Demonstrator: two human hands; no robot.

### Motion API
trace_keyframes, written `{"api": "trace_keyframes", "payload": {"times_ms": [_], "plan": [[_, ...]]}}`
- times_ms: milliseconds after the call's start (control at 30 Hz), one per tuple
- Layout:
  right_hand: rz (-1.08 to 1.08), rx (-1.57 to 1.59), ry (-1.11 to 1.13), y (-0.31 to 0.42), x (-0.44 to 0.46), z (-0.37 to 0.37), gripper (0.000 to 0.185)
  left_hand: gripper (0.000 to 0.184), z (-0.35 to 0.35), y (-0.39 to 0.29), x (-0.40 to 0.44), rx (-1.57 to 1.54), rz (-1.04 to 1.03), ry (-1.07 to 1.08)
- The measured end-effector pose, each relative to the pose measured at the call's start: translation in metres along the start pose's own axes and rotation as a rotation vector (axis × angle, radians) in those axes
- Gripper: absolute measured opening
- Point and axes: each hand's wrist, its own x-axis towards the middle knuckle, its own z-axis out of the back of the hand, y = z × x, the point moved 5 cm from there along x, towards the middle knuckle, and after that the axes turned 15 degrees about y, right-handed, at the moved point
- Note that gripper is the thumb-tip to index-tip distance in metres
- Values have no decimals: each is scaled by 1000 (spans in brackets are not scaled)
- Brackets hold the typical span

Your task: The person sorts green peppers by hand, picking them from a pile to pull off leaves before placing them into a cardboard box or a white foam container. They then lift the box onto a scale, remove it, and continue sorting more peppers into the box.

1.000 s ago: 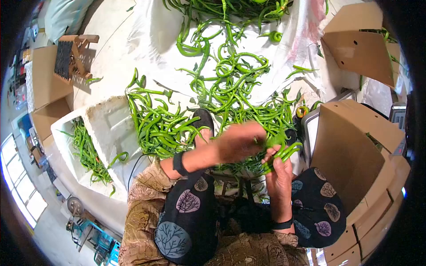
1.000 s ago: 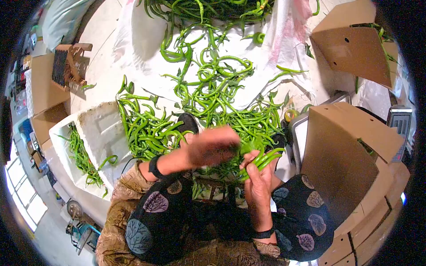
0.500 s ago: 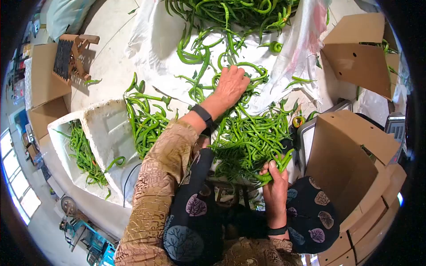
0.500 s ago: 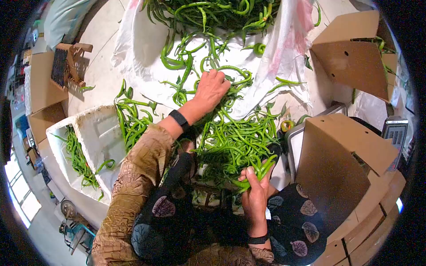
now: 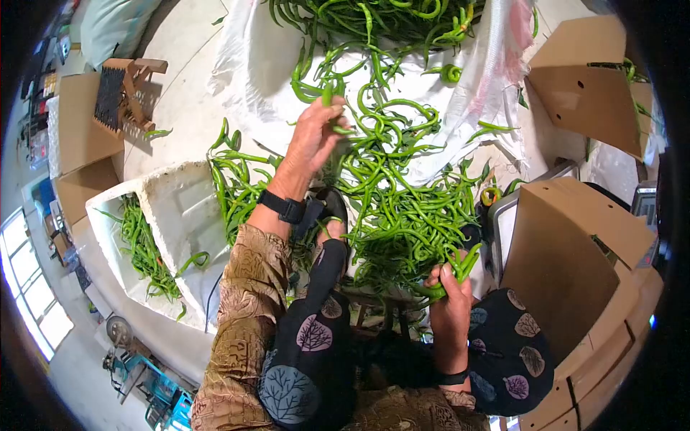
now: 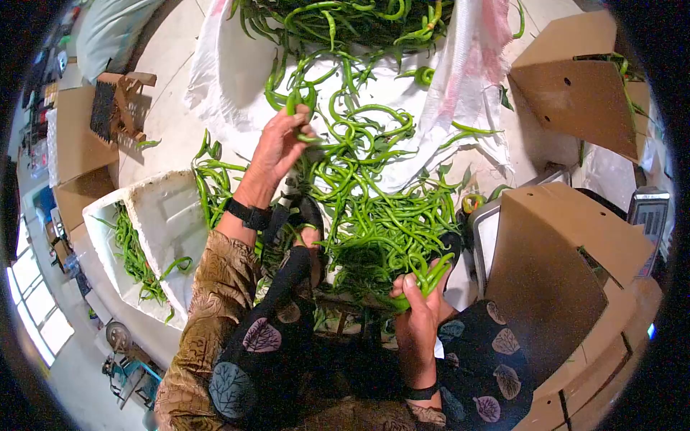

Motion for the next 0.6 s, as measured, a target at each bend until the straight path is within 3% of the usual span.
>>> {"api": "trace_keyframes", "payload": {"times_ms": [33,100,133,200,367,433,467,567,600], "plan": [[-2,-1,4,0,0,-2,69,21,14,-4,-2,213,50,-102],[0,18,-28,1,-1,-5,56,29,46,-13,6,946,-64,-323],[-1,17,-22,1,-1,-7,56,29,53,-11,10,947,-67,-328],[6,-90,8,3,0,-9,37,35,52,-5,18,1531,24,-331],[-2,-49,-10,0,1,-2,35,30,32,-7,16,1459,142,-272],[7,-34,-13,-1,-1,-2,34,27,4,-5,3,777,120,11],[9,-23,-9,0,-2,-2,33,27,-11,-11,-7,779,121,18],[43,-8,17,5,-3,-9,26,26,-65,-17,-42,237,304,244],[34,-24,48,4,-5,-9,24,26,-73,-22,-52,234,305,279]]}}
